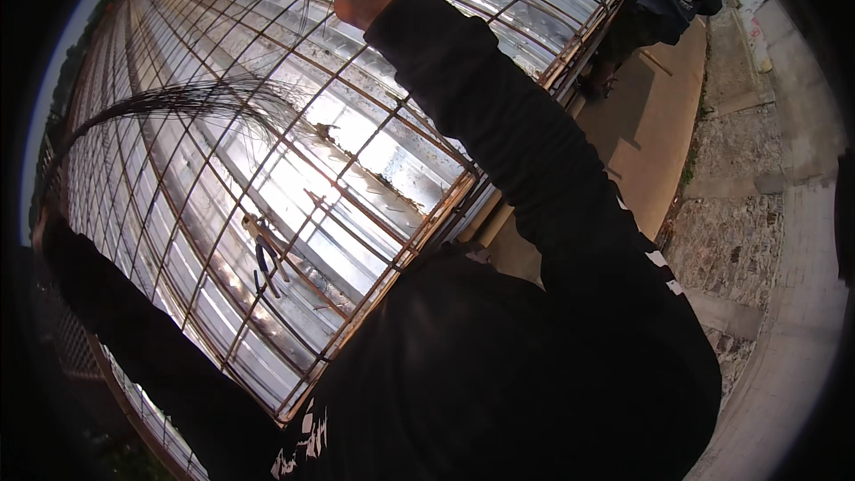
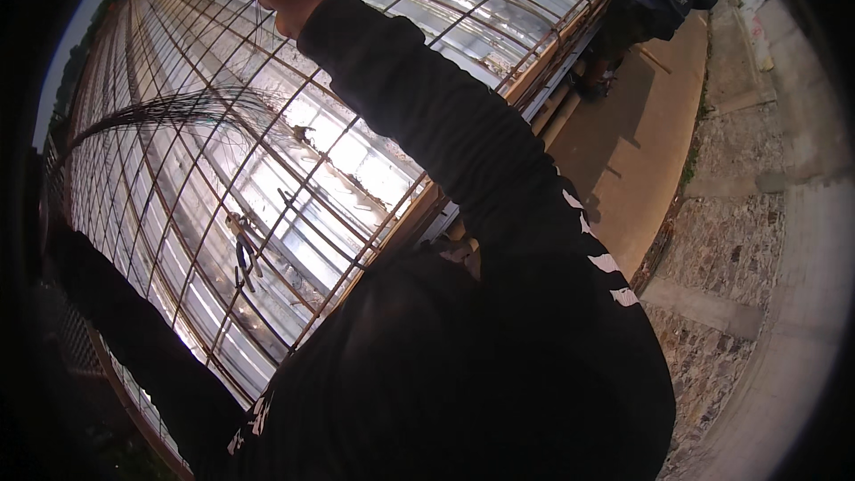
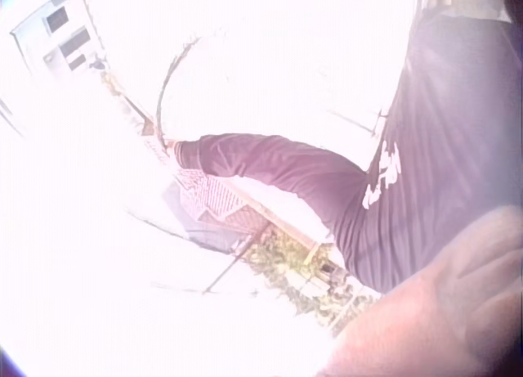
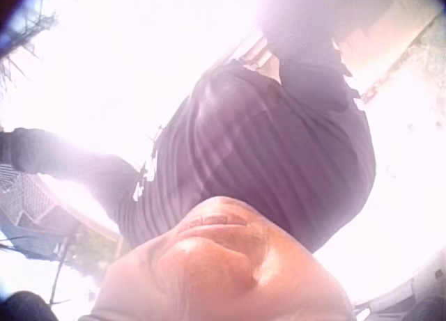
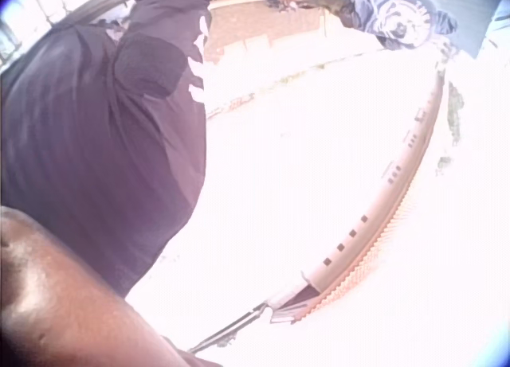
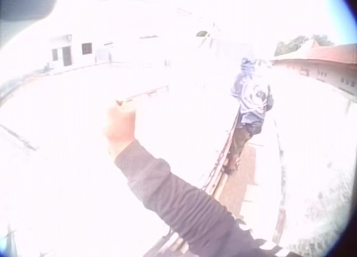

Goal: The person secures a metal mesh to a curved roof frame using wire ties and pliers. They repeatedly wrap wire around the mesh and frame, then twist and tighten the wire with pliers to fasten the mesh in place.

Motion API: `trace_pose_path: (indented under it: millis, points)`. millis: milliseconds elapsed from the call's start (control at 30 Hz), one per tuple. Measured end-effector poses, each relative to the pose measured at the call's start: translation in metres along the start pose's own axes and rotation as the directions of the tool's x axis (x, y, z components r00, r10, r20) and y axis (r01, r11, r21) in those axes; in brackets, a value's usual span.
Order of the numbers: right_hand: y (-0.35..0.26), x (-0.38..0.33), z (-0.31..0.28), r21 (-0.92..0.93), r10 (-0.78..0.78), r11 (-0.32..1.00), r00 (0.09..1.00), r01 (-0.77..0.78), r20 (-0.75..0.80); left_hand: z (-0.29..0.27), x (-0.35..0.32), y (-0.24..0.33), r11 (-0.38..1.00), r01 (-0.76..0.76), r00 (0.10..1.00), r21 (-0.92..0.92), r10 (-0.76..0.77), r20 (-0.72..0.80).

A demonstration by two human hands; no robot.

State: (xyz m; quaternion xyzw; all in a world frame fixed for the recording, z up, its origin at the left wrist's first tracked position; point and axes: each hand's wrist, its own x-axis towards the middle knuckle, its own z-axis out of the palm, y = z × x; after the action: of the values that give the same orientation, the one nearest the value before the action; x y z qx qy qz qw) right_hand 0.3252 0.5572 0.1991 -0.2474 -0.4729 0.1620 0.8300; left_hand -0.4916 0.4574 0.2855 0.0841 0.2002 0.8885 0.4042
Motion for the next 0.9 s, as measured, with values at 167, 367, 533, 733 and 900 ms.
trace_pose_path:
  millis: [167,367,533,733,900]
  points:
    - [0.038,0.030,-0.028,0.209,0.619,0.700,0.726,-0.683,0.299,0.012,0.002,-0.020,1.000,-0.002,1.000,0.002,0.002,0.006]
    - [0.091,0.070,-0.073,-0.611,-0.238,0.609,0.851,0.506,0.469,0.023,0.013,-0.036,1.000,-0.012,1.000,-0.016,0.012,0.028]
    - [0.084,0.106,-0.098,0.051,0.136,0.975,0.762,-0.216,0.633,0.022,0.015,-0.033,0.999,-0.031,0.997,-0.030,0.033,0.063]
    - [0.082,0.121,-0.119,-0.616,-0.218,0.698,0.928,0.364,0.301,0.019,0.016,-0.030,0.998,-0.062,0.997,-0.023,0.062,0.036]
    - [0.085,0.111,-0.141,-0.315,0.420,0.886,0.878,-0.340,0.232,0.005,0.029,-0.021,0.991,-0.092,0.994,-0.099,0.097,0.041]
